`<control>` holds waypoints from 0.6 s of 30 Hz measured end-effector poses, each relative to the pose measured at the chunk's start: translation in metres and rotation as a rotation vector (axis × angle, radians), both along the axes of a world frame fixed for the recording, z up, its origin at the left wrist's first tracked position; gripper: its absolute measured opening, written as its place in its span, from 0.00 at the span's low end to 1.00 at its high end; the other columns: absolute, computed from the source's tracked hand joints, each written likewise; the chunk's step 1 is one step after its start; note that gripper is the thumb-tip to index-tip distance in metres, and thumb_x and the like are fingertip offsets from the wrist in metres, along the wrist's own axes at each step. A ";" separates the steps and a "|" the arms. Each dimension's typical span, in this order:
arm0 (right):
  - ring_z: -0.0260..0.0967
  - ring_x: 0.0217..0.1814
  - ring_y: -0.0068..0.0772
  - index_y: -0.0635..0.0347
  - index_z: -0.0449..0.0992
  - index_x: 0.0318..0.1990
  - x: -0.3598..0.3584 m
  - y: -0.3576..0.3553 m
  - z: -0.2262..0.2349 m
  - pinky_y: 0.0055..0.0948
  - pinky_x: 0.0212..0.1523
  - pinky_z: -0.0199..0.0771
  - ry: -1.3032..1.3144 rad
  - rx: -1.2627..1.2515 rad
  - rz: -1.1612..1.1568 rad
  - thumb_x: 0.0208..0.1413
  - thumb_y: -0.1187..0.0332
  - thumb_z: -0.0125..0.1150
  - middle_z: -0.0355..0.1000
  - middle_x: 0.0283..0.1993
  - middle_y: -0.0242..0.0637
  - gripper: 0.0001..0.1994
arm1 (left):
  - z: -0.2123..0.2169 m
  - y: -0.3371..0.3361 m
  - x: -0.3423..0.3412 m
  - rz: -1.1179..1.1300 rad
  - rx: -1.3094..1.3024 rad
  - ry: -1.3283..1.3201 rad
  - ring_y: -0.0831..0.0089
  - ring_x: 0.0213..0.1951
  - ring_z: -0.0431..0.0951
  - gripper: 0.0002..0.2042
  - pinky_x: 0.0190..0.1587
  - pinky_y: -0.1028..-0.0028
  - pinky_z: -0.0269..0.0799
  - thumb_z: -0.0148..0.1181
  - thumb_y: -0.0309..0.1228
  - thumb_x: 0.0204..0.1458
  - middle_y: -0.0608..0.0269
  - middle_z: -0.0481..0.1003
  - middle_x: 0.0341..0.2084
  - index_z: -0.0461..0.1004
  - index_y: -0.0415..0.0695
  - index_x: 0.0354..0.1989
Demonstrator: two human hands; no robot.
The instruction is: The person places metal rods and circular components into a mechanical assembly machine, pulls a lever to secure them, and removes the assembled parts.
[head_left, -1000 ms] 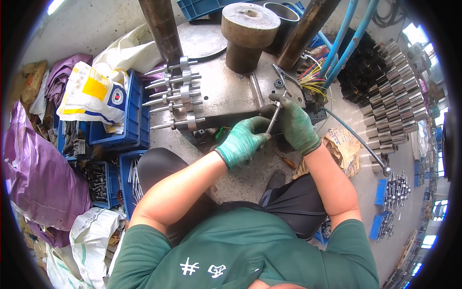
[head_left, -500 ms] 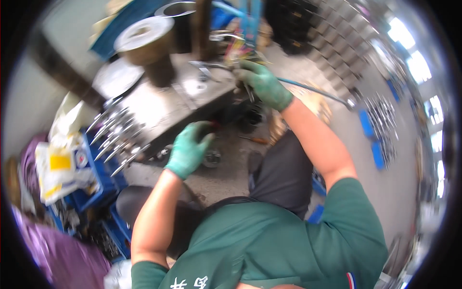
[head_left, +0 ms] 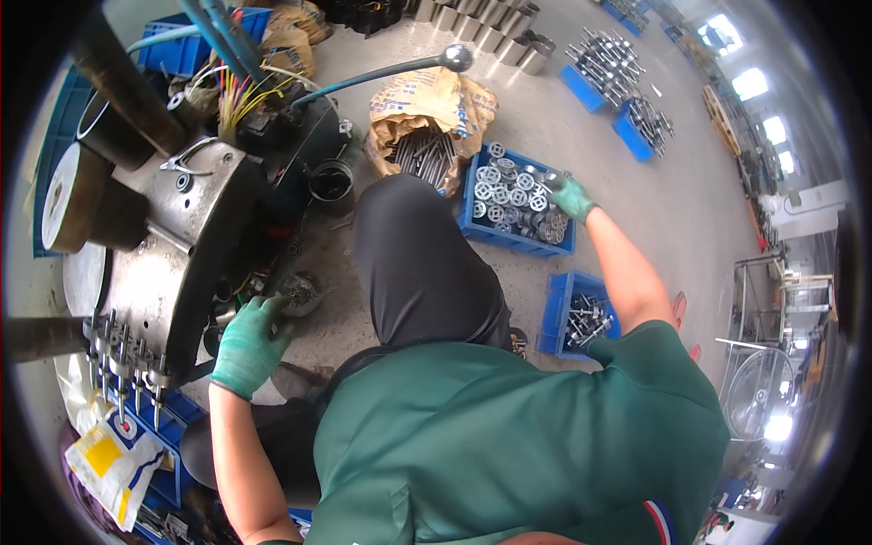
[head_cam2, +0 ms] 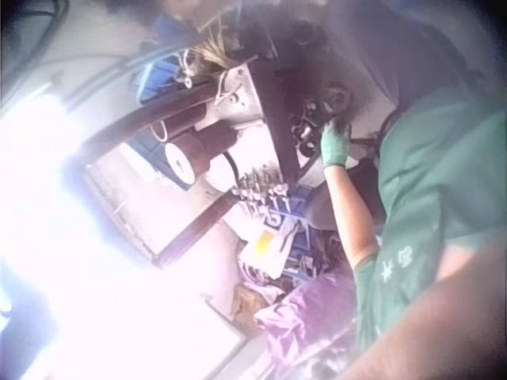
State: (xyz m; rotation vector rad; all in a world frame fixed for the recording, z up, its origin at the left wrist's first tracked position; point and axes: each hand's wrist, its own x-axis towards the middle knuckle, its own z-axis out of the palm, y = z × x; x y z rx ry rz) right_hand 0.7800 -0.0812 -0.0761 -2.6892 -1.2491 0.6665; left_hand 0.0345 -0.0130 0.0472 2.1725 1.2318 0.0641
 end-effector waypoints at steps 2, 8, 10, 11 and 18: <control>0.82 0.43 0.38 0.54 0.82 0.61 0.024 -0.040 -0.022 0.37 0.45 0.81 0.008 0.034 -0.144 0.57 0.62 0.67 0.84 0.48 0.45 0.23 | 0.009 -0.005 0.004 0.006 -0.009 0.000 0.50 0.51 0.81 0.20 0.55 0.57 0.78 0.69 0.30 0.56 0.49 0.78 0.50 0.78 0.45 0.58; 0.80 0.46 0.44 0.51 0.84 0.57 0.029 -0.091 -0.056 0.41 0.48 0.80 -0.188 -0.063 -0.135 0.59 0.61 0.68 0.83 0.48 0.46 0.19 | -0.012 -0.020 0.002 0.044 -0.159 -0.067 0.48 0.54 0.81 0.22 0.56 0.57 0.78 0.71 0.30 0.55 0.48 0.79 0.50 0.77 0.43 0.59; 0.79 0.55 0.52 0.49 0.85 0.55 0.029 -0.094 -0.067 0.45 0.57 0.79 -0.239 -0.080 -0.103 0.59 0.60 0.68 0.82 0.54 0.49 0.18 | -0.038 -0.024 -0.003 0.047 -0.165 -0.072 0.47 0.54 0.80 0.22 0.57 0.57 0.77 0.70 0.31 0.55 0.47 0.79 0.51 0.77 0.41 0.58; 0.79 0.60 0.56 0.48 0.86 0.54 0.028 -0.093 -0.073 0.47 0.62 0.78 -0.246 -0.096 -0.098 0.59 0.59 0.67 0.81 0.57 0.50 0.17 | -0.051 -0.025 -0.007 0.049 -0.168 -0.052 0.46 0.55 0.80 0.22 0.57 0.57 0.77 0.70 0.31 0.55 0.46 0.78 0.51 0.77 0.41 0.58; 0.79 0.61 0.56 0.49 0.86 0.54 0.021 -0.075 -0.046 0.49 0.62 0.78 -0.253 -0.258 0.081 0.60 0.61 0.62 0.81 0.58 0.51 0.17 | -0.083 -0.017 -0.016 0.066 -0.131 0.041 0.45 0.52 0.80 0.19 0.54 0.56 0.78 0.68 0.31 0.55 0.45 0.78 0.49 0.79 0.43 0.55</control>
